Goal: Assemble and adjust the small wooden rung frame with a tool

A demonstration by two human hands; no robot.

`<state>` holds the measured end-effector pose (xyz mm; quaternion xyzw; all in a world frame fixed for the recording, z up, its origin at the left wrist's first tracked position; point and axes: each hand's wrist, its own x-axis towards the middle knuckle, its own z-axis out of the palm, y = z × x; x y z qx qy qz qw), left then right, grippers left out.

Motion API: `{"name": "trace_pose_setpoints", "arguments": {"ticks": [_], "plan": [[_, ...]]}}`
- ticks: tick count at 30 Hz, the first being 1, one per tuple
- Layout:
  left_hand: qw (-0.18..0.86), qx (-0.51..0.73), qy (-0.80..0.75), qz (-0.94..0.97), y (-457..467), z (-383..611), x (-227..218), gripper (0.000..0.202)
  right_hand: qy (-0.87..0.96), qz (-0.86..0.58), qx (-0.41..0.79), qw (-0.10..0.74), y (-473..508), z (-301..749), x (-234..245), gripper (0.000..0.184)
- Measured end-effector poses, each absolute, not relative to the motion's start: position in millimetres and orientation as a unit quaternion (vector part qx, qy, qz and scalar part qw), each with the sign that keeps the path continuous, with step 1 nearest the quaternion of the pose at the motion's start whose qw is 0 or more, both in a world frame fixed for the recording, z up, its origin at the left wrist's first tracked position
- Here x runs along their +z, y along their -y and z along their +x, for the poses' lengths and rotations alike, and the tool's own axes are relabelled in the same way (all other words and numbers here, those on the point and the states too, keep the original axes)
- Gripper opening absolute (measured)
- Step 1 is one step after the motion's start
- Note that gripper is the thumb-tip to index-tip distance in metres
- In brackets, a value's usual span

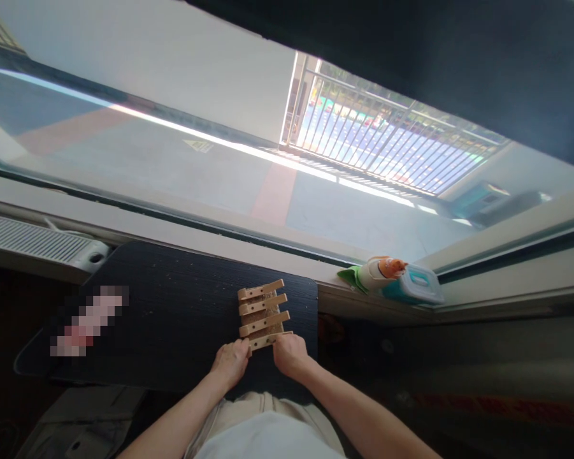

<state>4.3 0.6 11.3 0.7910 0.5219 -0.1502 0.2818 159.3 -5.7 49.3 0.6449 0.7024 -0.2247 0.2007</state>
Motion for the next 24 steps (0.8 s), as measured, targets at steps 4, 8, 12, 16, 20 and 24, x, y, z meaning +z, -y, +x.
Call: {"name": "trace_pose_setpoints", "arguments": {"ticks": [4, 8, 12, 16, 20, 24], "plan": [[0.283, -0.138, -0.527, 0.789, -1, 3, 9, 0.026, -0.702, 0.643, -0.238, 0.194, -2, 165, 58, 0.021], [0.286, -0.132, -0.536, 0.783, -1, 2, 10, 0.029, -0.784, 0.556, -0.219, 0.167, -4, 169, 71, 0.023], [0.284, -0.136, -0.533, 0.785, -1, 2, 15, 0.028, -0.856, 0.47, -0.138, 0.164, -2, 170, 71, 0.021], [0.286, -0.151, -0.527, 0.786, -2, 3, 18, 0.025, -0.866, 0.456, -0.122, 0.165, 1, 170, 59, 0.02], [0.291, -0.153, -0.52, 0.788, -3, 3, 17, 0.026, -0.823, 0.518, -0.165, 0.165, 6, 174, 53, 0.021], [0.29, -0.155, -0.515, 0.792, -3, 4, 15, 0.025, -0.733, 0.625, -0.212, 0.166, 9, 178, 51, 0.019]]}}
